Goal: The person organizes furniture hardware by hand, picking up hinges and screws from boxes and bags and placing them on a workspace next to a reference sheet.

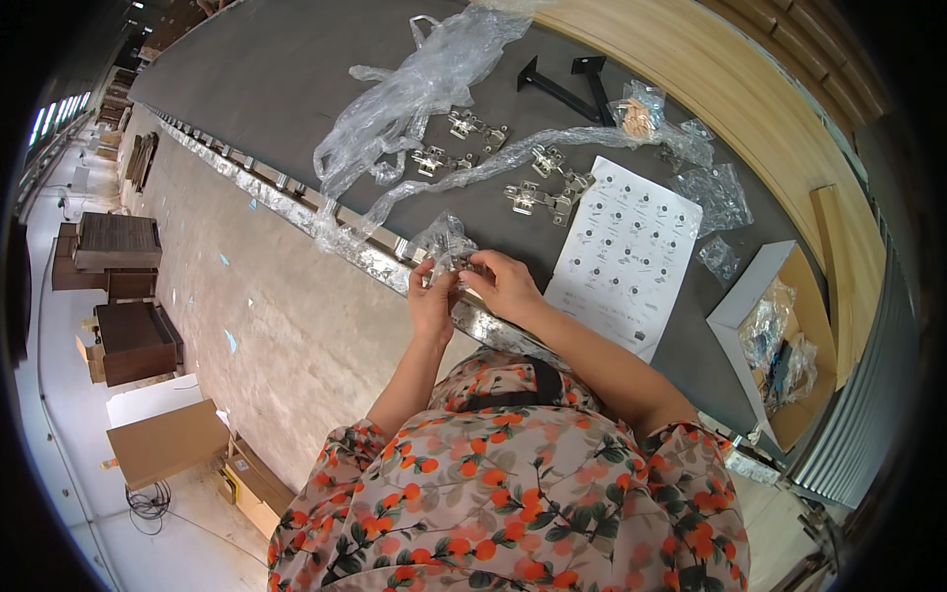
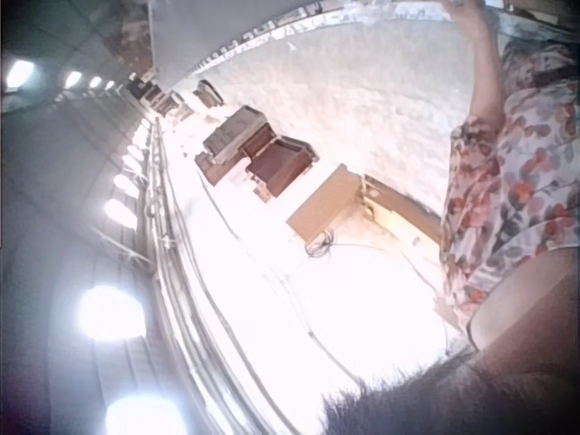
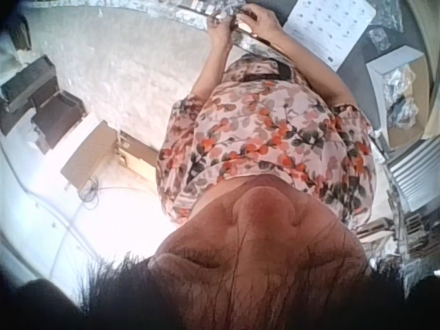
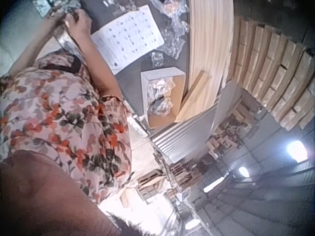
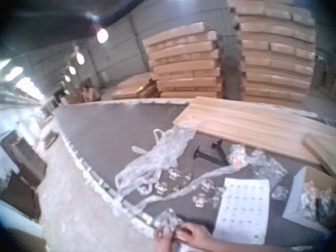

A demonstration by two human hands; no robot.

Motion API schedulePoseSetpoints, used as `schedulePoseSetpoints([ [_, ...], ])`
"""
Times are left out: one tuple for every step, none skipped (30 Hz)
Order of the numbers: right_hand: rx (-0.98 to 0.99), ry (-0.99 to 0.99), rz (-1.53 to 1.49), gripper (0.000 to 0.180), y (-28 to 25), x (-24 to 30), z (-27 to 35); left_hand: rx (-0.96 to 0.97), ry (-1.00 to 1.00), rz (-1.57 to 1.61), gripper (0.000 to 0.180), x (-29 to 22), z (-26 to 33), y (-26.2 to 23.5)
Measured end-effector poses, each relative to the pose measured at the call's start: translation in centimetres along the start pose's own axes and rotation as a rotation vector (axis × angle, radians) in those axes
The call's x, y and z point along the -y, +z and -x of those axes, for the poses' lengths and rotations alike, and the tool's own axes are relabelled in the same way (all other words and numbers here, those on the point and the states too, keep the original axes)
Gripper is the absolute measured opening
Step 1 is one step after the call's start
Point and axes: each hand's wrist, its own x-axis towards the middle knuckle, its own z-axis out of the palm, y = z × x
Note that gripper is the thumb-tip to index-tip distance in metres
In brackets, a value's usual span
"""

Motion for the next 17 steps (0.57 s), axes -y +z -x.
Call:
schedulePoseSetpoints([
  [-0.014, -0.064, 0.034, 0.028, -0.1, 0.0, 0.1, -0.024, -0.031, 0.042, 0.050, 0.0, -0.2, -0.1],
  [-0.030, -0.128, 0.068, 0.026, -0.2, -0.1, 0.1, -0.028, -0.035, 0.039, 0.050, -0.1, -0.2, -0.2],
  [-0.041, -0.200, 0.132, 0.024, -0.2, -0.3, 0.1, -0.032, -0.039, 0.035, 0.049, -0.2, -0.2, -0.4],
  [-0.053, -0.272, 0.198, 0.022, -0.3, -0.4, 0.2, -0.035, -0.044, 0.032, 0.049, -0.3, -0.1, -0.5],
  [-0.065, -0.343, 0.263, 0.020, -0.4, -0.6, 0.3, -0.022, -0.040, 0.031, 0.049, -0.1, -0.1, -0.6],
  [-0.053, -0.365, 0.286, 0.020, -0.5, -0.7, 0.4, -0.010, -0.036, 0.029, 0.049, 0.1, -0.1, -0.8],
  [-0.041, -0.386, 0.307, 0.021, -0.6, -0.5, 0.5, 0.001, -0.032, 0.027, 0.049, 0.3, -0.2, -0.9],
  [-0.030, -0.407, 0.328, 0.021, -0.7, -0.5, 0.6, 0.005, -0.025, 0.038, 0.050, 0.4, -0.2, -0.9],
  [-0.027, -0.433, 0.356, 0.022, -0.6, -0.6, 0.6, 0.008, -0.017, 0.049, 0.051, 0.5, -0.3, -0.9],
  [-0.025, -0.458, 0.384, 0.023, -0.6, -0.8, 0.5, 0.012, -0.011, 0.060, 0.051, 0.5, -0.3, -0.8],
  [-0.023, -0.482, 0.413, 0.024, -0.6, -1.0, 0.5, 0.009, -0.017, 0.058, 0.052, 0.4, -0.3, -0.8],
  [-0.029, -0.492, 0.438, 0.024, -0.6, -1.2, 0.5, 0.007, -0.023, 0.056, 0.052, 0.3, -0.3, -0.8],
  [-0.032, -0.503, 0.462, 0.025, -0.6, -1.3, 0.6, 0.003, -0.029, 0.054, 0.052, 0.2, -0.3, -0.8],
  [-0.036, -0.513, 0.485, 0.026, -0.7, -1.4, 0.5, 0.012, -0.041, 0.059, 0.052, 0.3, -0.3, -0.9],
  [-0.031, -0.512, 0.492, 0.026, -0.8, -1.6, 0.5, 0.021, -0.053, 0.065, 0.052, 0.4, -0.2, -1.0],
  [-0.025, -0.511, 0.495, 0.026, -0.8, -1.8, 0.4, 0.026, -0.064, 0.069, 0.052, 0.4, -0.1, -1.2],
  [-0.019, -0.510, 0.498, 0.026, -0.8, -2.0, 0.4, 0.021, -0.064, 0.071, 0.052, 0.4, -0.1, -1.4],
])
